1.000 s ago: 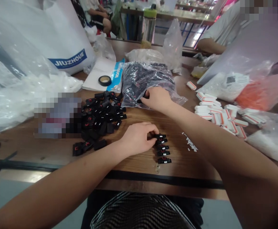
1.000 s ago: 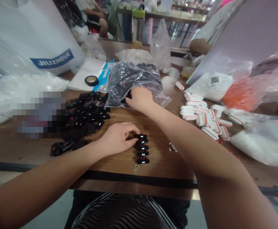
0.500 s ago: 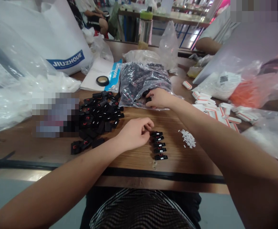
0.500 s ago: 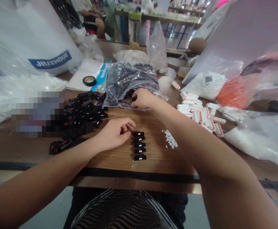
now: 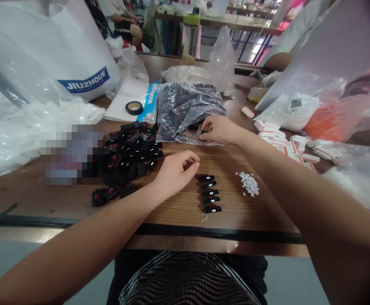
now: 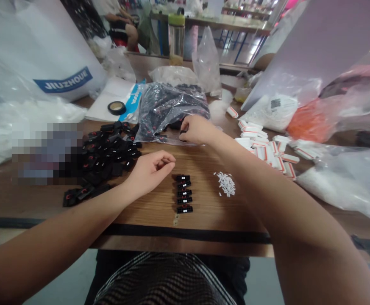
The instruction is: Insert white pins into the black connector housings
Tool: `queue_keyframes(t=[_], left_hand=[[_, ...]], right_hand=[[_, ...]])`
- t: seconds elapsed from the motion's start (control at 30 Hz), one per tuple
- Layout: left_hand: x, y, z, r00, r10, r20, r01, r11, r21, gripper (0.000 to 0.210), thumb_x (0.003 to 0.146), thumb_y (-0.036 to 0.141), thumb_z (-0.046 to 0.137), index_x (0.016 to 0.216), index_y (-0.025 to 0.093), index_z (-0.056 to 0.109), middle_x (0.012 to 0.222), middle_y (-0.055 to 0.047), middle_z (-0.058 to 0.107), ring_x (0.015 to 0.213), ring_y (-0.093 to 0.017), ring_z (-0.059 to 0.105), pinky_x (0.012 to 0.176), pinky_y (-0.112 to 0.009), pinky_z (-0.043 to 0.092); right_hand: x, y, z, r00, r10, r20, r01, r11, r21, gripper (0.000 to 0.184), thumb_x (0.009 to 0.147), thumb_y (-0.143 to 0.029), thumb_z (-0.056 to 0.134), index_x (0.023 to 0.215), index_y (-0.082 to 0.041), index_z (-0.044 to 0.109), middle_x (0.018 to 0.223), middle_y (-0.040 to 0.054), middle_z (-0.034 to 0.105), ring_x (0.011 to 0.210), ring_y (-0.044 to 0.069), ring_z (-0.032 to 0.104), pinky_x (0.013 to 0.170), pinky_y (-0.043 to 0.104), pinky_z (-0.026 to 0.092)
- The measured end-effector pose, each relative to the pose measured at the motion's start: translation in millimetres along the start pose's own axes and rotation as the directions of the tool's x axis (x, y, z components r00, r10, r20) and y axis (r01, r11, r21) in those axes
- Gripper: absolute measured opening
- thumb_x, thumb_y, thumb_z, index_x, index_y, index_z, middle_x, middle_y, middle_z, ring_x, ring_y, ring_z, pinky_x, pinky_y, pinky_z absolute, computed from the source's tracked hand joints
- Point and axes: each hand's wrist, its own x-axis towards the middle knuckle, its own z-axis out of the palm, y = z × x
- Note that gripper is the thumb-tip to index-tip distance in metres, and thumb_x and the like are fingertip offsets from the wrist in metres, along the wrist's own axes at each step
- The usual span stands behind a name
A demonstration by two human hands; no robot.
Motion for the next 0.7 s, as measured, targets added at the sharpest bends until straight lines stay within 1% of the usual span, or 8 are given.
queue_keyframes(t=[0.07, 0.13, 0.23, 0.33, 0.43, 0.53, 0.63, 0.7], left_hand=[[2, -2, -1.5, 0.997, 0.014, -0.081, -0.009, 0.998, 0.062, 0.015, 0.085, 0.019, 0.066, 0.099, 0.019, 0.066, 0.093, -0.002, 0.070, 0.068, -0.011, 0.061, 0.066, -0.025, 0.050], [4, -3, -2.4, 0.991, 0.036, -0.131, -0.028, 0.998, 0.064, 0.030, 0.083, 0.023, 0.071, 0.113, 0.020, 0.064, 0.111, -0.005, 0.068, 0.071, -0.011, 0.062, 0.069, -0.027, 0.052], [5, -5, -1.7, 0.994, 0.048, -0.102, -0.052, 0.998, -0.031, 0.042, 0.085, 0.026, 0.071, 0.125, 0.021, 0.060, 0.123, -0.008, 0.066, 0.080, -0.013, 0.067, 0.074, -0.028, 0.055], [6, -6, 0.1, 0.997, 0.028, -0.068, -0.031, 0.998, -0.057, 0.034, 0.087, 0.024, 0.069, 0.120, 0.020, 0.064, 0.117, -0.008, 0.070, 0.087, -0.016, 0.070, 0.078, -0.030, 0.056], [7, -7, 1.3, 0.999, -0.005, -0.043, 0.002, 0.998, -0.058, 0.027, 0.084, 0.021, 0.071, 0.111, 0.019, 0.068, 0.106, -0.006, 0.074, 0.089, -0.017, 0.071, 0.081, -0.032, 0.057], [8, -6, 1.7, 1.000, -0.029, -0.009, 0.028, 0.998, -0.056, 0.019, 0.082, 0.019, 0.072, 0.101, 0.018, 0.069, 0.094, -0.004, 0.074, 0.083, -0.016, 0.070, 0.077, -0.031, 0.057], [7, -3, 1.0, 1.000, -0.012, 0.022, 0.010, 0.995, 0.100, 0.012, 0.083, 0.020, 0.071, 0.095, 0.019, 0.071, 0.089, -0.003, 0.072, 0.077, -0.015, 0.066, 0.071, -0.028, 0.054], [5, 1, 0.1, 0.998, 0.007, 0.064, -0.023, 0.968, 0.250, 0.012, 0.084, 0.021, 0.069, 0.096, 0.022, 0.071, 0.090, -0.001, 0.071, 0.075, -0.014, 0.064, 0.071, -0.028, 0.051]], right_hand=[[-17, -4, 1, 0.998, -0.062, -0.029, 0.066, 0.987, 0.149, 0.035, 0.072, -0.024, 0.074, 0.106, -0.016, 0.072, 0.080, 0.0044, 0.072, 0.070, 0.018, 0.064, 0.068, 0.033, 0.052], [-38, -6, 5, 0.989, -0.146, -0.015, 0.142, 0.926, 0.349, 0.045, 0.075, -0.029, 0.074, 0.119, -0.019, 0.069, 0.086, 0.0042, 0.074, 0.071, 0.017, 0.065, 0.069, 0.032, 0.053], [-67, -3, 17, 0.988, -0.153, 0.032, 0.112, 0.833, 0.542, 0.036, 0.080, -0.037, 0.071, 0.111, -0.019, 0.074, 0.088, 0.0048, 0.075, 0.067, 0.015, 0.064, 0.062, 0.031, 0.054], [-85, 5, 32, 0.991, -0.136, 0.013, 0.098, 0.778, 0.620, 0.037, 0.084, -0.041, 0.067, 0.114, -0.019, 0.074, 0.085, 0.0044, 0.076, 0.071, 0.016, 0.067, 0.068, 0.033, 0.056], [-94, 8, 42, 0.967, -0.229, -0.108, 0.249, 0.785, 0.568, 0.029, 0.086, -0.039, 0.067, 0.108, -0.022, 0.076, 0.105, 0.0061, 0.076, 0.096, 0.019, 0.069, 0.090, 0.039, 0.054], [-101, 5, 36, 0.940, -0.290, -0.179, 0.339, 0.847, 0.410, 0.028, 0.089, -0.039, 0.064, 0.109, -0.023, 0.076, 0.116, 0.0070, 0.074, 0.108, 0.021, 0.066, 0.100, 0.040, 0.049], [-116, 11, 12, 0.946, -0.232, -0.226, 0.286, 0.926, 0.247, 0.032, 0.090, -0.040, 0.062, 0.112, -0.021, 0.075, 0.116, 0.0075, 0.073, 0.109, 0.021, 0.065, 0.100, 0.037, 0.048], [-131, 25, -8, 0.965, -0.145, -0.220, 0.172, 0.979, 0.112, 0.025, 0.090, -0.036, 0.058, 0.097, -0.022, 0.078, 0.099, 0.0047, 0.076, 0.093, 0.020, 0.069, 0.087, 0.033, 0.051]])
